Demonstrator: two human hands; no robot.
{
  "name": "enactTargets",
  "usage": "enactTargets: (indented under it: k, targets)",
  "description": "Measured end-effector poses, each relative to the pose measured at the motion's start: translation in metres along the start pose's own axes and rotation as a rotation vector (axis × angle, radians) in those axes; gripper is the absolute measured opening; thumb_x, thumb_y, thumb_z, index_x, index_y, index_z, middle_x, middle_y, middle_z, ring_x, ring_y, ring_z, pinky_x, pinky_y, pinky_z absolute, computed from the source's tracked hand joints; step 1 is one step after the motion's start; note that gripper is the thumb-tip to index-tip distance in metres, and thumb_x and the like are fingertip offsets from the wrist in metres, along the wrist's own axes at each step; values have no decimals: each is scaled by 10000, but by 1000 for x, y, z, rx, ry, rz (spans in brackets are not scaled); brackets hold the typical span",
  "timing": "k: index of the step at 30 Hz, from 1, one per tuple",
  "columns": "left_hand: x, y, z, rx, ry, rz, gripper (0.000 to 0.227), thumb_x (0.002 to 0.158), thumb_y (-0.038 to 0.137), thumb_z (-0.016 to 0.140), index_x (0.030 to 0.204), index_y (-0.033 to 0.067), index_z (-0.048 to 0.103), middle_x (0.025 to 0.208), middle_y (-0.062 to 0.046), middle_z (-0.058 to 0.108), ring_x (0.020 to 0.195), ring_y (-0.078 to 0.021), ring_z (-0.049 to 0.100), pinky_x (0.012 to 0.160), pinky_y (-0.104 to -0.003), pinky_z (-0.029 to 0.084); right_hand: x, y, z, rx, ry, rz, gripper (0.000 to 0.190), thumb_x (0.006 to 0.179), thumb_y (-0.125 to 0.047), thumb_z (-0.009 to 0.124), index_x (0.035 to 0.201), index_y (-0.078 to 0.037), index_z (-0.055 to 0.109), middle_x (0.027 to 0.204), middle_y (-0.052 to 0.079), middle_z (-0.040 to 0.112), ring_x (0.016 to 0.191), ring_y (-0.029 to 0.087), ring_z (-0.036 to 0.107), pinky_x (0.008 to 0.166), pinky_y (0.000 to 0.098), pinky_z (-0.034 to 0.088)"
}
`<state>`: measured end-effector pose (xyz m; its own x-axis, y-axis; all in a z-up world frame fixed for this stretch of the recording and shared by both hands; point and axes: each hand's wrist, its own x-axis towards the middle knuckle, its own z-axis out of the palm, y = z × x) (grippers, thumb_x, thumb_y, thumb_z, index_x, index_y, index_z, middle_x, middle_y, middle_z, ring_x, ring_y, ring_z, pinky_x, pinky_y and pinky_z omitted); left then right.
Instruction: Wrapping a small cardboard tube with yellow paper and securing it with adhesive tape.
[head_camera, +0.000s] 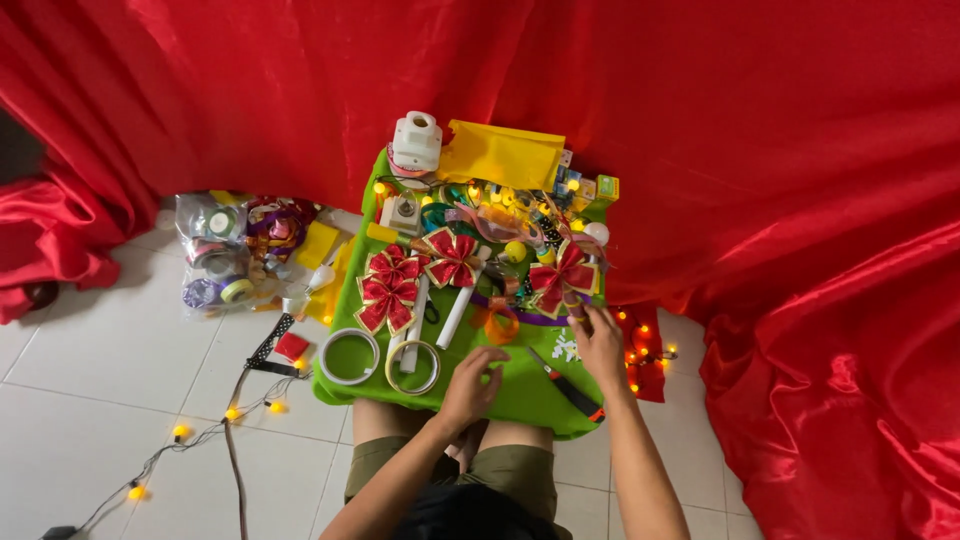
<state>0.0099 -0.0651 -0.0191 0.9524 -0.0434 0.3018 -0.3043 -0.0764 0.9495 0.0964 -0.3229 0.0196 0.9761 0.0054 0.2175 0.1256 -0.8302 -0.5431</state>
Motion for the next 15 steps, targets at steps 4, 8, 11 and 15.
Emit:
enactTargets:
  k: [4,8,11,15]
  targets:
    - [-20,10,-28,401,-31,250,212,850,-25,666,972,141,717,1007,4,665,900,-204,702,760,-314,634,27,22,2,-54,-32,-41,400,982,-309,706,1281,-44,694,1200,191,680,1114,423,672,880,491,611]
    - [-22,22,-30,463,-51,346,138,786,6,673,907,70,686,1019,-32,657,814,-220,621,693,-321,534,47,24,7,-226,-180,-4,304,985,-243,641,1238,-74,654,1048,63,689,817,275,673,682,401,529]
    - [-20,24,-28,459,-37,270,126,791,19,644,899,67,689,1003,-38,668,797,-239,648,681,-330,539,57,25,12,-278,-261,34,299,1004,-232,619,1270,-95,628,1055,39,682,805,236,683,656,370,548]
    - [-23,21,-27,516,-69,252,122,793,41,652,910,67,678,994,-34,672,776,-238,666,668,-329,548,61,28,20,-308,-260,-30,346,988,-204,642,1307,-71,627,1098,36,685,834,221,696,695,353,577]
